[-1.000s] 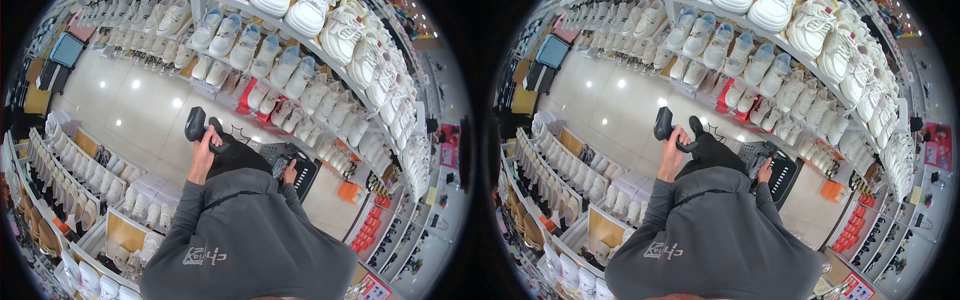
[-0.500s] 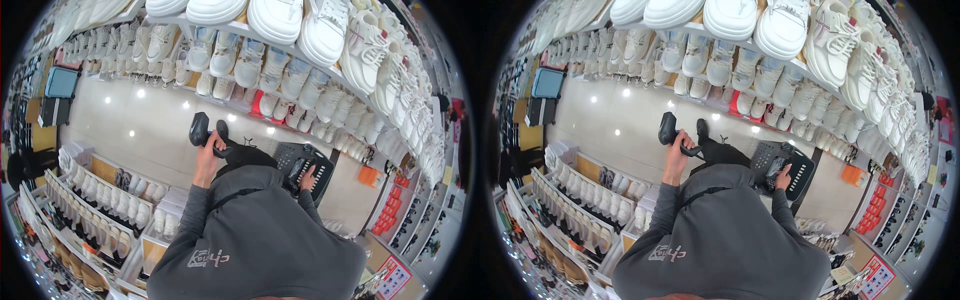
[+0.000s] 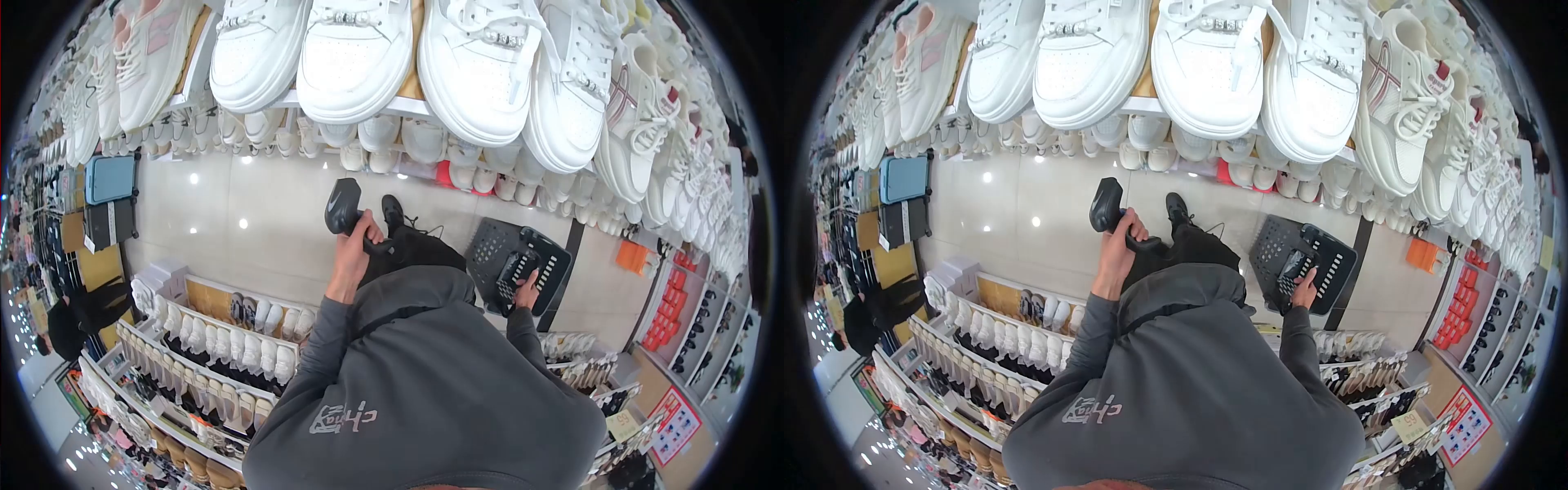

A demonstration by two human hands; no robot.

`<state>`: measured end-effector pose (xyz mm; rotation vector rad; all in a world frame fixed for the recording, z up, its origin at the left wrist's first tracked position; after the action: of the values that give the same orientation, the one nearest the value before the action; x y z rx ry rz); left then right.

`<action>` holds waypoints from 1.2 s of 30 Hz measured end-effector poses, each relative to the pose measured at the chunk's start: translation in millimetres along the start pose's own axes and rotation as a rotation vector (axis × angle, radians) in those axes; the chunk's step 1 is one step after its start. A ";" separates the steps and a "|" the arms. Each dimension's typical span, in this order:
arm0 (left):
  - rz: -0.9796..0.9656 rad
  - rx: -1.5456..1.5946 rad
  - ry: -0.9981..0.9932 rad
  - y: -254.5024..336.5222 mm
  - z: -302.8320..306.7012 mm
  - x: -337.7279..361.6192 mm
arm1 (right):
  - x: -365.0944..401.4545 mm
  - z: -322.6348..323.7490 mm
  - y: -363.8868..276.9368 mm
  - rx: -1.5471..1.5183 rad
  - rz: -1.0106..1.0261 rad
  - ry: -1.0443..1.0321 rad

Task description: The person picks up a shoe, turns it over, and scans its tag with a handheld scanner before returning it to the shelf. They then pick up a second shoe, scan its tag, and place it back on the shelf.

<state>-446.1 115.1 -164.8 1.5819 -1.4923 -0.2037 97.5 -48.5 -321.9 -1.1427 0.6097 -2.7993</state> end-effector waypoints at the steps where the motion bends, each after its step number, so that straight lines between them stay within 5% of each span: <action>1: 0.004 0.001 -0.015 1.8 -0.2 -4.1 | 3.2 -4.2 2.7 -0.009 0.008 0.014; 13: 0.102 -0.122 -0.185 37.3 15.0 -21.7 | 59.2 -73.3 28.3 0.041 0.165 0.087; 36: 0.032 -0.044 -0.419 111.6 80.8 -35.0 | 164.2 -136.9 5.0 0.135 0.121 0.201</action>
<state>-587.1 123.2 -148.7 1.5403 -1.8150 -0.5738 -115.4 -39.5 -303.9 -0.7808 0.4765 -2.8201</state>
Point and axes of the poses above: each hand's wrist, its own x-axis away from the middle knuckle, its own z-axis out of the back of the hand, y = z × x, the point moved 7 cm from there along -x, towards the middle knuckle, and after that the axes turned 13 degrees about -z, right-handed, at the moved point
